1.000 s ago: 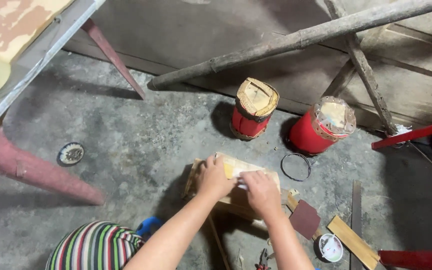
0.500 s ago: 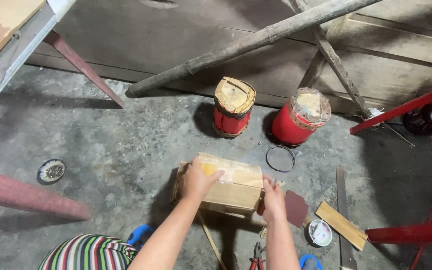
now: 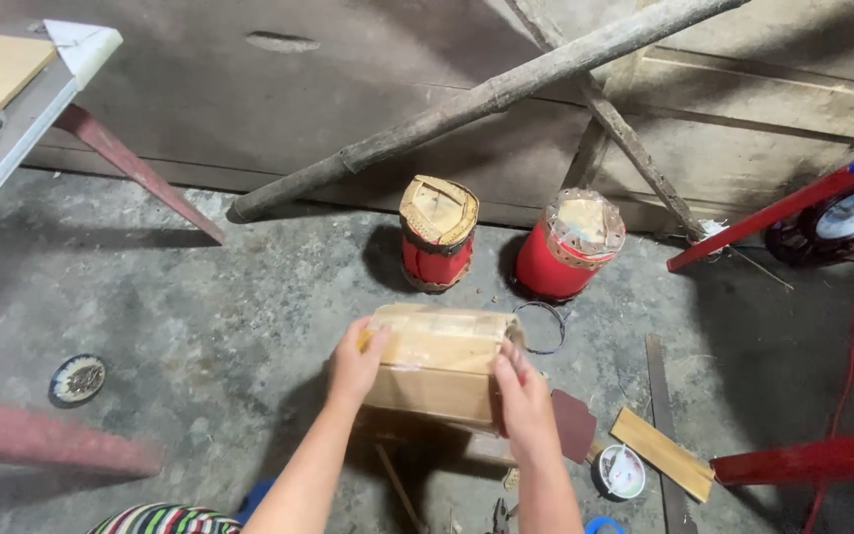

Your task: Applying clear adhesive tape to the outer surface of a small drum shell.

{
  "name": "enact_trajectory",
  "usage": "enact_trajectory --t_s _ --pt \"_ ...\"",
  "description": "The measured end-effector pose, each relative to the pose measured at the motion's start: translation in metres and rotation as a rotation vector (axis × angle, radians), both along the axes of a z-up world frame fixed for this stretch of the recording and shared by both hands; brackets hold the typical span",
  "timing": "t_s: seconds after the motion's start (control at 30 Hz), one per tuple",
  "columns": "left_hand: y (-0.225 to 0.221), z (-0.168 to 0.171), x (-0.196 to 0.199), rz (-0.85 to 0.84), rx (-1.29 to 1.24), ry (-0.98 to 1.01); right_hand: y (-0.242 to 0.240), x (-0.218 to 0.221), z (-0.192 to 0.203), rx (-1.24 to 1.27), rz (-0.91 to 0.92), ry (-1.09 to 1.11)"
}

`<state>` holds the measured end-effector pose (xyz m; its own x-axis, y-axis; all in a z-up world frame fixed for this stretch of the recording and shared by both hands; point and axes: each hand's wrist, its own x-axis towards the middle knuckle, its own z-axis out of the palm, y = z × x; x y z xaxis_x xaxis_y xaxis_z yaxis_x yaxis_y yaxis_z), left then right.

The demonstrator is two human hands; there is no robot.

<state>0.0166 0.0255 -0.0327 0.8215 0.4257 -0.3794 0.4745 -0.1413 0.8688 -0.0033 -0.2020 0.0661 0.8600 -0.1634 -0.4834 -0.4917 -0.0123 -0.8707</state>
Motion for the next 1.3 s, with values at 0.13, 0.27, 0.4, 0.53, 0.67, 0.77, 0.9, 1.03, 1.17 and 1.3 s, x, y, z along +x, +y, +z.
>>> enact_trajectory --t_s 0.13,0.27,0.4,0.53,0.67,0.77,0.9,1.03,1.17,1.3 --pt "-0.02 -0.049 -0.004 0.12 -0.215 0.037 0.014 -0.019 -0.029 -0.221 0.307 -0.304" --pt "-0.048 -0.035 -0.025 0.136 -0.354 0.141 0.059 -0.039 -0.008 -0.775 0.783 -0.412" --pt "-0.056 -0.042 -0.058 0.196 -0.287 0.113 0.072 -0.048 -0.028 -0.887 0.975 -0.315" --pt "-0.052 -0.078 -0.049 0.421 -0.331 0.095 0.073 -0.04 -0.032 -0.85 0.908 -0.34" --pt "-0.043 -0.089 -0.041 0.285 -0.421 -0.012 0.083 -0.031 0.006 -0.612 0.925 -0.169" --pt "-0.037 -0.048 -0.039 0.37 -0.468 0.192 0.064 -0.01 0.015 -0.442 0.895 0.001" --pt "-0.045 -0.019 -0.054 0.731 -0.654 0.262 0.009 0.035 0.057 -0.217 0.447 0.201" --pt "-0.07 -0.008 -0.079 0.705 -0.637 0.245 -0.015 0.073 0.046 -0.229 0.294 -0.04" --pt "-0.092 -0.012 -0.077 0.73 -0.669 0.176 0.005 0.092 0.018 -0.128 0.399 0.048" --pt "-0.093 0.03 -0.053 0.942 -0.821 0.179 -0.001 0.088 -0.048 0.133 0.311 0.171"
